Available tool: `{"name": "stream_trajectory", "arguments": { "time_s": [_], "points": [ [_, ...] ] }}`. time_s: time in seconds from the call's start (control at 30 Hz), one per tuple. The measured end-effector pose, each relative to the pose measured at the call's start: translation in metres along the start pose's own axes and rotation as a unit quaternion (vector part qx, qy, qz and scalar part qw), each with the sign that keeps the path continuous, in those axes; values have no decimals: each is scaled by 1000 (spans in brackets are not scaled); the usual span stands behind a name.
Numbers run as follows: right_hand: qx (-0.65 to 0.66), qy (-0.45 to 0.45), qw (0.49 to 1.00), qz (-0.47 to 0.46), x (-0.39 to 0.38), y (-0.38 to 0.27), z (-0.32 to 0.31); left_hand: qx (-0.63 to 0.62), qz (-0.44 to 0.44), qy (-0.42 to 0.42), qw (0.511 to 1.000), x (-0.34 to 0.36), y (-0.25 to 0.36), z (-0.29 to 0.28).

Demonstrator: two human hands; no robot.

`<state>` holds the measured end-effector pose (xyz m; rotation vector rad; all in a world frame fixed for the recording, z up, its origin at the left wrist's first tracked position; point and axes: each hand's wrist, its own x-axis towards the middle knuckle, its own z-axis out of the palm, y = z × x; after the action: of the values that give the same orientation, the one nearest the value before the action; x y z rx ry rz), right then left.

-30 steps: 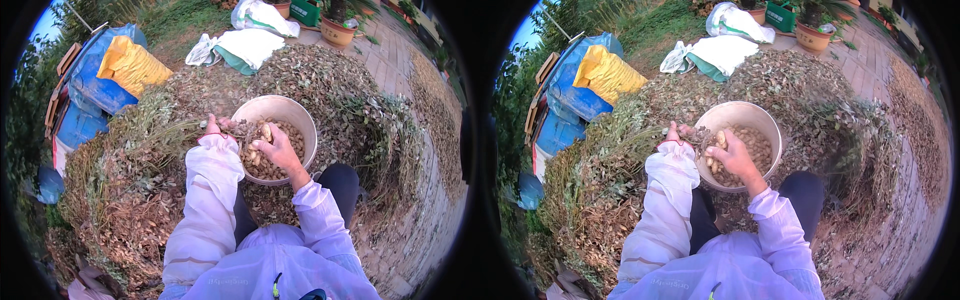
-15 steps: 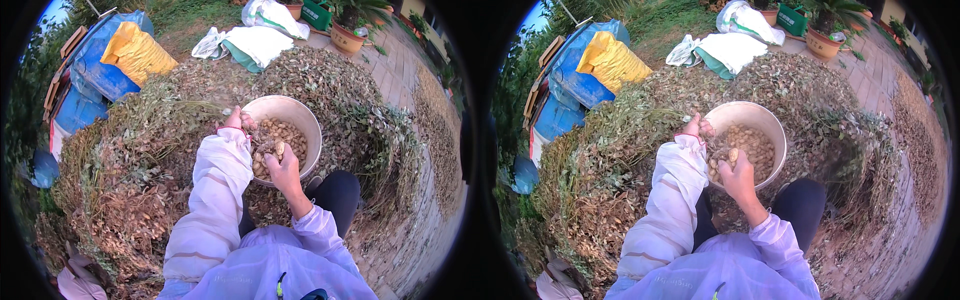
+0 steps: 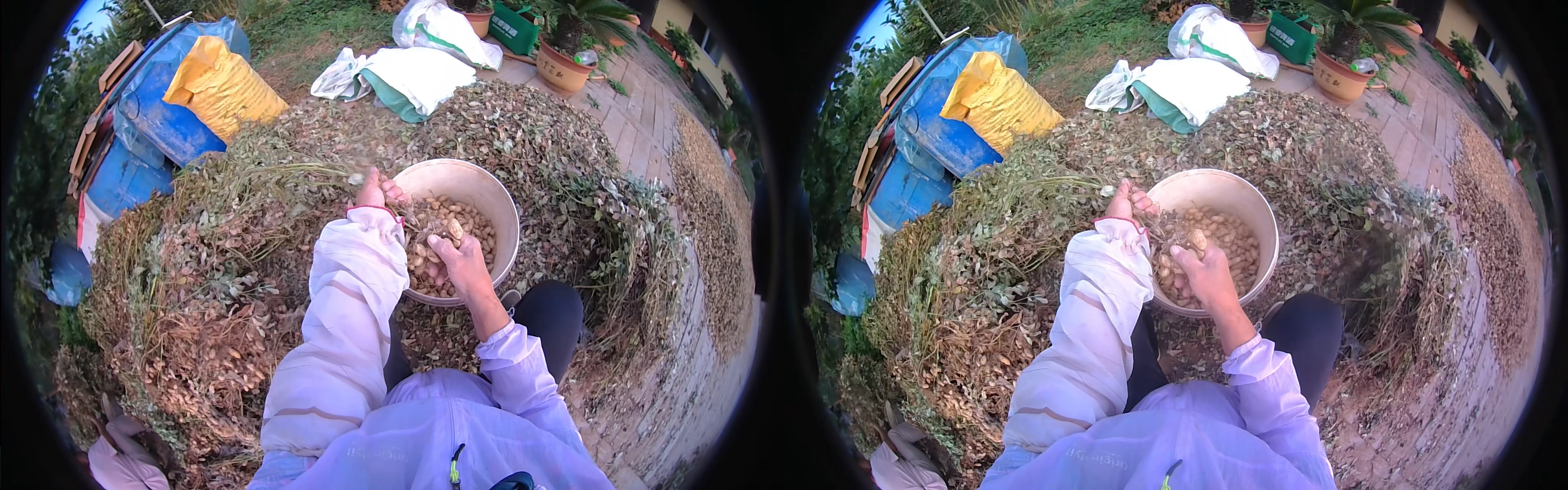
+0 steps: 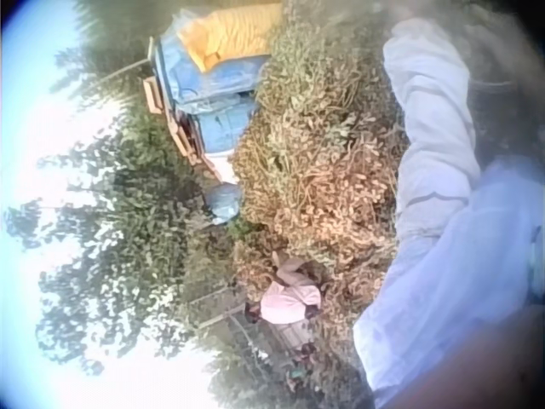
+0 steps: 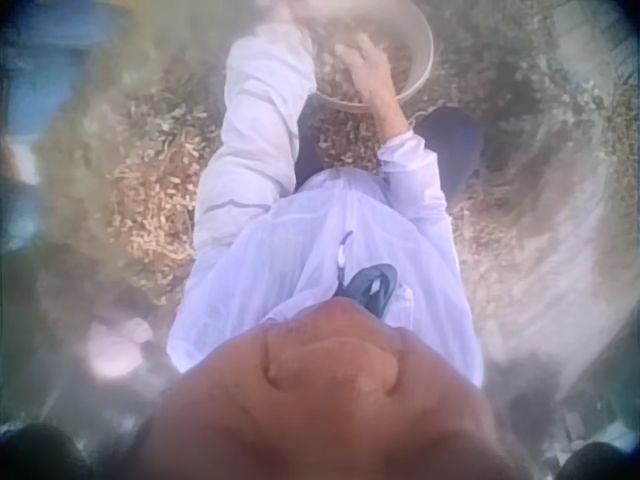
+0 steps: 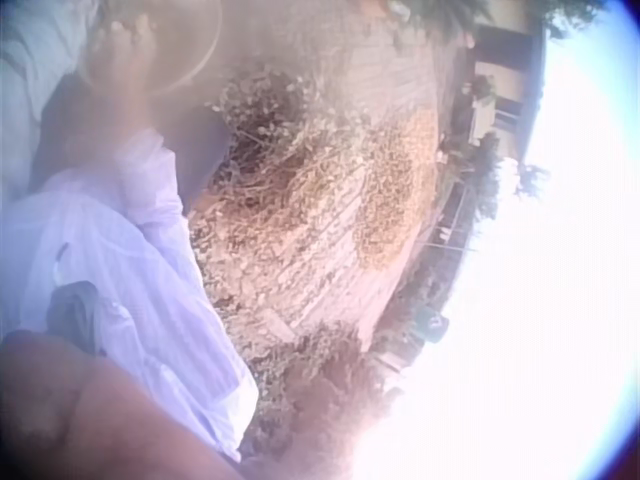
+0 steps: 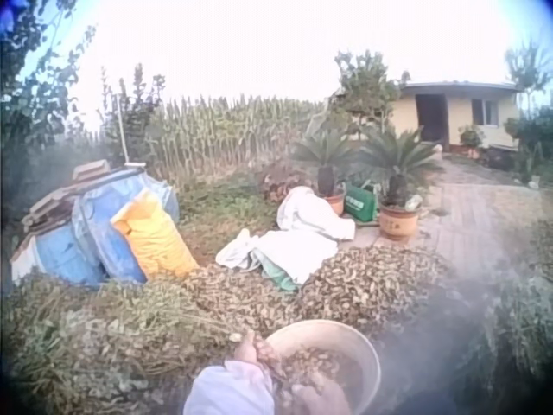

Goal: The person sits on the ground and removes peanuts from their pods by hand, placing the shelled nuts into a white bucket. The person repeatedly picks up dried peanut stalks, strips the pods, and discards the empty stems.

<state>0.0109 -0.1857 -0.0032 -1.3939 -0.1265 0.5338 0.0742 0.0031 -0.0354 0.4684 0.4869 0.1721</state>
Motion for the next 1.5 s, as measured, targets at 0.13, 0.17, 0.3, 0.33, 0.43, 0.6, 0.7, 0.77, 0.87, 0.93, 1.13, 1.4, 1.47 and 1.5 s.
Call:
{"name": "stream_trajectory", "arguments": {
  "time_s": [0.13,0.17,0.3,0.33,0.43,0.6,0.7,0.77,0.87,0.93,1.13,1.4,1.47,1.5],
  "points": [
    [139,-25,985,97,-24,-5,10,6,-20,-33,999,4,1,-5],
    [167,-27,981,92,-26,-5,10,15,-30,-45,998,6,1,-5],
    [178,-23,981,78,-24,-6,1,18,-34,-58,998,7,0,-1],
    [107,-12,993,57,-19,-3,-3,9,-25,-77,997,9,0,-3],
    [8,17,1000,17,-15,0,-4,19,-10,-97,995,6,6,-3],
    [21,21,999,-19,-12,-16,-8,13,14,-44,999,4,17,-2],
    [-16,52,995,-78,-4,-9,-7,51,27,-39,998,5,15,-3],
    [-74,88,990,-81,0,-5,-6,28,12,-47,998,7,14,-4],
    [-307,184,844,-401,-5,1,-2,0,-1,-31,1000,11,14,-10],
    [-327,163,845,-390,-17,-6,1,-6,-5,-29,1000,11,15,-13],
    [-391,124,831,-375,-39,-18,-5,9,-15,-73,997,8,4,-5],
    [-354,146,839,-387,-53,-58,-31,35,138,-64,988,2,52,-5],
    [-405,124,808,-410,-24,-60,-32,40,121,-98,987,-7,42,7],
    [-420,116,795,-423,-13,-56,-28,43,115,-113,986,-10,41,8]
  ]
}}
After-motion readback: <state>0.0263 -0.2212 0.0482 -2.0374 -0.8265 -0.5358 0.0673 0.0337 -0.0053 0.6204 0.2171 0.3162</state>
